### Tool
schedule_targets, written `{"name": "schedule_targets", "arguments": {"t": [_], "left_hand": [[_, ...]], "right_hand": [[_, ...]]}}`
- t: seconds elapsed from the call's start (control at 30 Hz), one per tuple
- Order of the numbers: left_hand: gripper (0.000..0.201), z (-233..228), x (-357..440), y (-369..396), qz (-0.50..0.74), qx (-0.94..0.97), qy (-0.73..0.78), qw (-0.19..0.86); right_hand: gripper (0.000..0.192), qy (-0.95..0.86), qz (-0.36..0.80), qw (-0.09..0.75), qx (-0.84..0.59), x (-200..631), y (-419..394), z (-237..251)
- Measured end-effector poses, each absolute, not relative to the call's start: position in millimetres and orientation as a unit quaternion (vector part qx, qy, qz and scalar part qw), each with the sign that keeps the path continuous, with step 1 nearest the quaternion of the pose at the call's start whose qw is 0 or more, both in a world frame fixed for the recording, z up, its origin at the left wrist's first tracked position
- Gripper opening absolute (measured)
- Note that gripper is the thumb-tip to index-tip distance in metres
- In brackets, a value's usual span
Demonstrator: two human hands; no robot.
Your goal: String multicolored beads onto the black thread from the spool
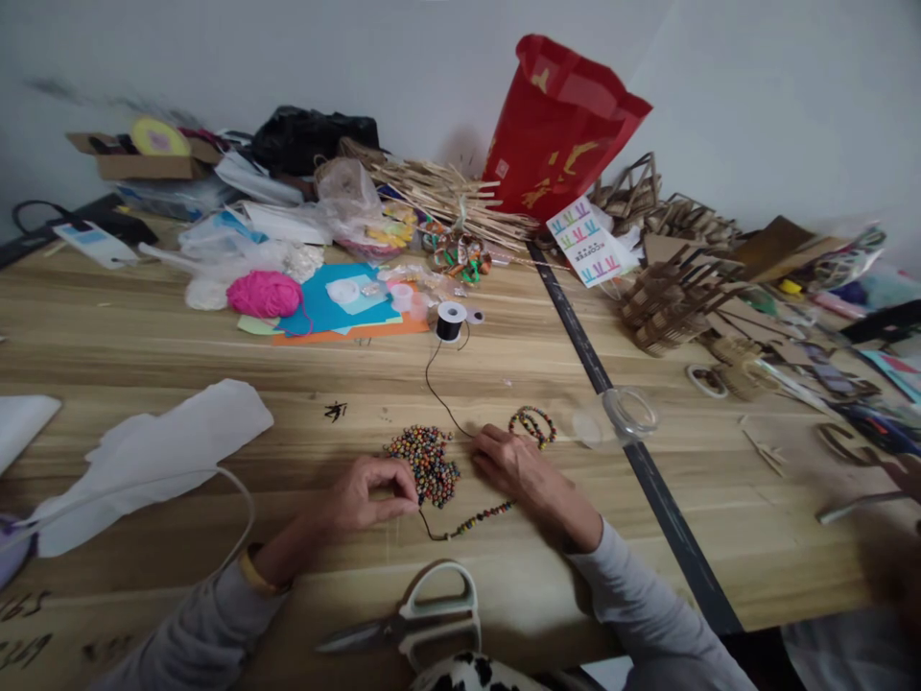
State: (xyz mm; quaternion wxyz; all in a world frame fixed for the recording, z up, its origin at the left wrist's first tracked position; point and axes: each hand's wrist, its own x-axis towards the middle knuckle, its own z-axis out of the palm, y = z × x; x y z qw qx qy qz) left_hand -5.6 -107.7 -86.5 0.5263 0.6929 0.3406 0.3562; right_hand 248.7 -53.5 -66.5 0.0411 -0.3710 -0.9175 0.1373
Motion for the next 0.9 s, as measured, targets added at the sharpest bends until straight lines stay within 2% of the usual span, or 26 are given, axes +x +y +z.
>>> {"name": "schedule_targets", "arguments": {"t": [0.17, 0.4, 0.73, 0.8, 0.9], "left_hand": [[0.022, -92.0, -5.7, -108.0, 0.376, 0.687, 0.339, 0.521], [0.022, -95.3, -5.7, -109.0, 0.371, 0.679, 0.353, 0.525], [0.026, -101.2, -3.6, -111.7, 0.377, 0.649, 0.381, 0.540], [0.026, -103.3, -3.4, -111.8, 0.385, 0.644, 0.381, 0.540], [0.026, -103.2, -3.5, -111.8, 0.388, 0.648, 0.383, 0.532]], "right_hand": [[0.011, -0.918, 0.205, 0.073, -0.331, 242.0, -58.1, -68.1], [0.024, -0.902, 0.277, 0.163, -0.288, 236.5, -58.0, -82.3], [0.012, -0.867, 0.333, 0.208, -0.306, 233.7, -62.6, -63.5], [0.011, -0.842, 0.367, 0.229, -0.321, 231.3, -66.7, -60.8], [0.020, -0.793, 0.468, 0.227, -0.318, 225.6, -76.1, -60.9]]}}
